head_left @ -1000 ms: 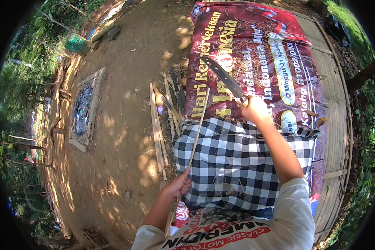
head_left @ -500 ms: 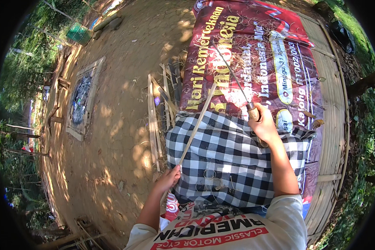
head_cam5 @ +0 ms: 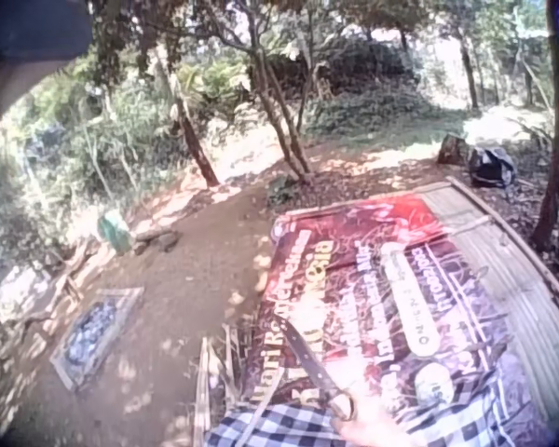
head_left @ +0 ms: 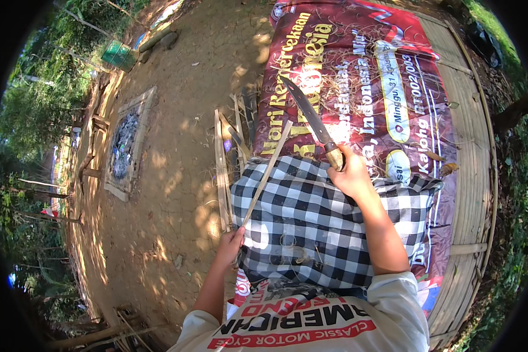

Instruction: The person strips a bamboo stick by running a blade along its length and then places it with other sticks on the ground.

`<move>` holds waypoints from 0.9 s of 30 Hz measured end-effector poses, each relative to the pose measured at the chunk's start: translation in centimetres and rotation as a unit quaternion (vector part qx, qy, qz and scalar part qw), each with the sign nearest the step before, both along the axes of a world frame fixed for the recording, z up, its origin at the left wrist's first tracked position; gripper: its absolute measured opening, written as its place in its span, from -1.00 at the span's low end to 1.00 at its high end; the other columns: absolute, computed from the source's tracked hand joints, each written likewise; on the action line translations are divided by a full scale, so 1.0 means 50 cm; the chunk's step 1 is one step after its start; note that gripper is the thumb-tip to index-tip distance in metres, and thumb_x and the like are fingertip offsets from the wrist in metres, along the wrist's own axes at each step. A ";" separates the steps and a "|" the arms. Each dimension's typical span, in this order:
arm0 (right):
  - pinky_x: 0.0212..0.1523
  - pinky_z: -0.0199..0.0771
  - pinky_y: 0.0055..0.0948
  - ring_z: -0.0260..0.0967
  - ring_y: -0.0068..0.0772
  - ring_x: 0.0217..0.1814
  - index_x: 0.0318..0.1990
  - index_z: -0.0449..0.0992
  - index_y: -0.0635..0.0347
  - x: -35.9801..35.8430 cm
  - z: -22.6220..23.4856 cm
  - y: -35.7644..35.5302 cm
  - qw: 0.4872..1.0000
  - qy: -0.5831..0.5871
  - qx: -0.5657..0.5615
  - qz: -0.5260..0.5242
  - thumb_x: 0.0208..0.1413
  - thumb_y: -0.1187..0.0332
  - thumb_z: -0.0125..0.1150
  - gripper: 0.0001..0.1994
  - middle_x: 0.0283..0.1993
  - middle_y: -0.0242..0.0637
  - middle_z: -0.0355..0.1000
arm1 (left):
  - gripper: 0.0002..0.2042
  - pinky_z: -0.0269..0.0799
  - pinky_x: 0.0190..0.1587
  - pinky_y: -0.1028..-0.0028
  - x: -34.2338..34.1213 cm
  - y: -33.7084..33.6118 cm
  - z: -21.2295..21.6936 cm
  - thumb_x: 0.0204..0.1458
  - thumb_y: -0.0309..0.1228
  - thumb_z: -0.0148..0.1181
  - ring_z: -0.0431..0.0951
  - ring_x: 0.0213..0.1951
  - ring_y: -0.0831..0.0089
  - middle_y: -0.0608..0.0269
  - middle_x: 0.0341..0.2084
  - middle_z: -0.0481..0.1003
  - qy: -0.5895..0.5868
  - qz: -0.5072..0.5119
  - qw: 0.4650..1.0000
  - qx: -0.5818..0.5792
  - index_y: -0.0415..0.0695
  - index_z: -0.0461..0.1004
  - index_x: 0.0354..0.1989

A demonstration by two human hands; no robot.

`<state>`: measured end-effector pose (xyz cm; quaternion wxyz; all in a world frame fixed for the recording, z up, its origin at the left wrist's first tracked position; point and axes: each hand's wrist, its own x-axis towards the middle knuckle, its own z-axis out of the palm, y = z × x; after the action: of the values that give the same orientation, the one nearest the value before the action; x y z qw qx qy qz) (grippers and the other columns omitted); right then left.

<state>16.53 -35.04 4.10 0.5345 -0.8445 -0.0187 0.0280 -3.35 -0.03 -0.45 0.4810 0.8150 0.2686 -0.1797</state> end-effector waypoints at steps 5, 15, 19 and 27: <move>-0.25 0.47 -0.24 0.51 0.05 -0.32 -0.04 0.44 0.36 -0.004 -0.021 -0.005 0.999 -0.038 0.016 0.001 -0.24 0.45 0.17 -0.53 -0.43 0.14 0.46 | -0.46 0.31 -0.44 0.32 0.012 -0.022 0.022 0.19 -0.02 -0.03 0.43 -0.58 0.26 0.09 -0.72 0.39 -0.022 -0.057 0.982 0.179 -0.34 0.41 -0.58; -0.22 0.40 -0.46 0.42 -0.41 -0.29 0.05 0.38 0.38 0.004 -0.037 -0.043 0.993 -0.065 0.082 0.052 -0.15 0.54 0.19 -0.51 -0.31 -0.12 0.48 | -0.45 0.36 -0.29 0.01 0.011 -0.055 0.030 0.21 -0.02 -0.16 0.49 -0.38 -0.21 -0.27 -0.56 0.45 -0.052 -0.116 0.948 0.293 -0.34 0.49 -0.45; -0.12 0.38 -0.42 0.42 -0.35 -0.21 0.09 0.33 0.38 -0.009 -0.010 -0.041 0.991 -0.047 0.084 0.094 -0.15 0.53 0.19 -0.47 -0.26 -0.08 0.47 | -0.39 0.36 -0.28 0.01 0.033 -0.070 0.071 0.21 0.03 -0.19 0.49 -0.39 -0.22 -0.28 -0.58 0.44 0.018 -0.154 0.943 0.295 -0.36 0.49 -0.52; -0.28 0.48 -0.15 0.47 0.12 -0.30 0.06 0.35 0.30 -0.051 -0.007 0.037 0.965 -0.123 -0.037 0.230 -0.10 0.26 0.32 -0.46 -0.25 0.06 0.47 | -0.30 0.35 -0.30 0.03 0.062 -0.071 0.073 0.19 0.09 -0.20 0.46 -0.41 -0.27 -0.34 -0.63 0.40 0.053 -0.152 0.955 0.248 -0.42 0.45 -0.60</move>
<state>13.99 -33.20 3.75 0.4757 -0.8335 -0.2772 0.0468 -0.25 -3.57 3.19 0.2154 0.9294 0.2023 -0.2212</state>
